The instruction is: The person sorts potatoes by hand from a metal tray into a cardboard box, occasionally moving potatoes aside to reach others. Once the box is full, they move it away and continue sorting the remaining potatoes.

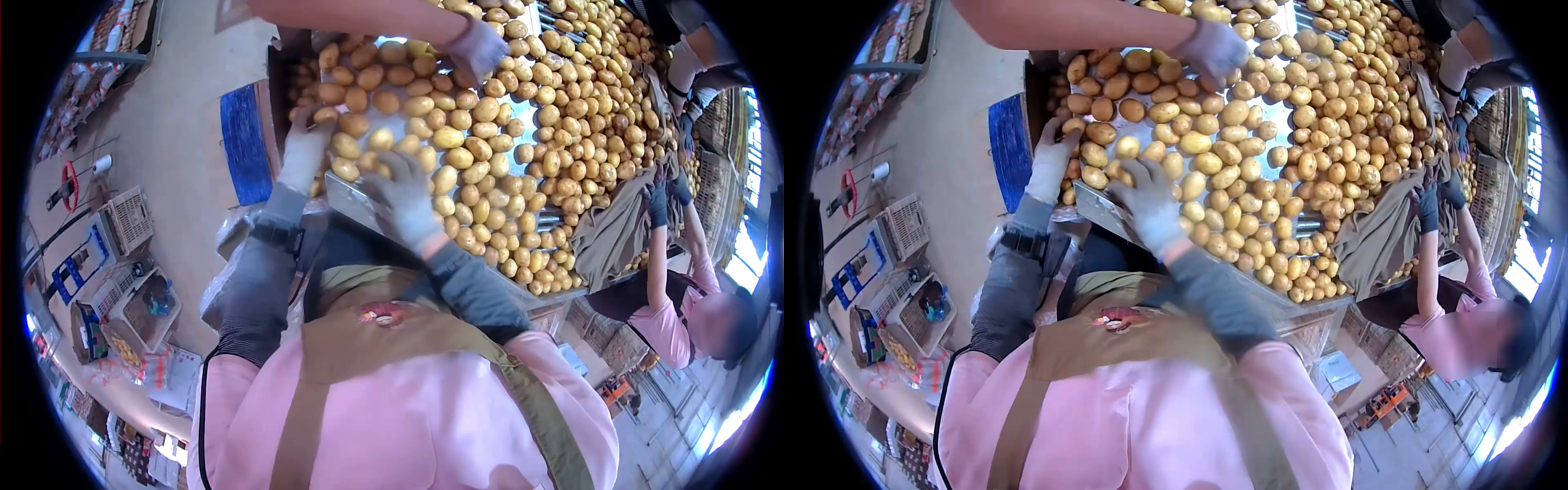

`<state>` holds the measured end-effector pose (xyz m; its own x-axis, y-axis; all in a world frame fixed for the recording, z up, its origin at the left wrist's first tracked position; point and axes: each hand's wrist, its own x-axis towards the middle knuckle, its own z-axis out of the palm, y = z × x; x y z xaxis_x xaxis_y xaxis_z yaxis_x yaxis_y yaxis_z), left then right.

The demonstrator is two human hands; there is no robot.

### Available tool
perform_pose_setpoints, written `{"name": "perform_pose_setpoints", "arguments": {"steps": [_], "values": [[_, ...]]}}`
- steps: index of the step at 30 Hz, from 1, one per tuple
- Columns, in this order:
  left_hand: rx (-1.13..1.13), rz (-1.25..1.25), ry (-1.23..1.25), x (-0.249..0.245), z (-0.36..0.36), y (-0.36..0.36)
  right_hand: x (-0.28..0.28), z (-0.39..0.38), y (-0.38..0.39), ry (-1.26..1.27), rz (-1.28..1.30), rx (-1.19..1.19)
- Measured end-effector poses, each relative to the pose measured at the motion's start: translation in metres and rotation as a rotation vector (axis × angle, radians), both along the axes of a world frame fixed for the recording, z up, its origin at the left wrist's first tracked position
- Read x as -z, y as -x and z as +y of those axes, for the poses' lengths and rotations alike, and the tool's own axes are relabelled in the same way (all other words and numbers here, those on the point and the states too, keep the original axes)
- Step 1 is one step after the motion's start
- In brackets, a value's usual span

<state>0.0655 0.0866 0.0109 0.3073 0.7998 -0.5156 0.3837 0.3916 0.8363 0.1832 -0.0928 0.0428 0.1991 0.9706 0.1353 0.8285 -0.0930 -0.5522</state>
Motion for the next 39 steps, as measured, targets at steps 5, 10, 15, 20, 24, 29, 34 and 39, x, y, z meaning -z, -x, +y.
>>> {"name": "perform_pose_setpoints", "arguments": {"steps": [5,10,15,20,24,29,34,39], "values": [[0.047,0.178,-0.675,0.015,-0.024,0.013,0.023,-0.025,-0.016,0.066,0.197,0.158],[0.222,-0.175,-0.227,-0.044,-0.056,0.000,-0.026,0.018,-0.031,0.175,0.837,0.484],[0.366,-0.133,-0.201,-0.056,-0.089,-0.002,0.005,0.012,-0.041,0.152,-0.072,-0.014],[-0.238,0.007,-0.187,-0.014,-0.054,0.032,-0.017,0.093,-0.072,0.377,0.228,0.204],[-0.220,-0.357,0.059,-0.009,-0.020,0.010,0.031,0.116,-0.053,0.119,-0.358,-0.051],[-0.166,-0.350,0.241,-0.020,-0.019,0.013,0.007,-0.007,-0.017,0.321,-0.164,0.010],[-0.058,-0.132,-0.217,0.069,-0.001,0.014,0.017,0.008,-0.013,0.263,-0.213,-0.084],[-0.132,-0.209,0.087,0.049,0.024,0.028,0.015,0.103,-0.080,0.291,0.287,-0.041]]}}
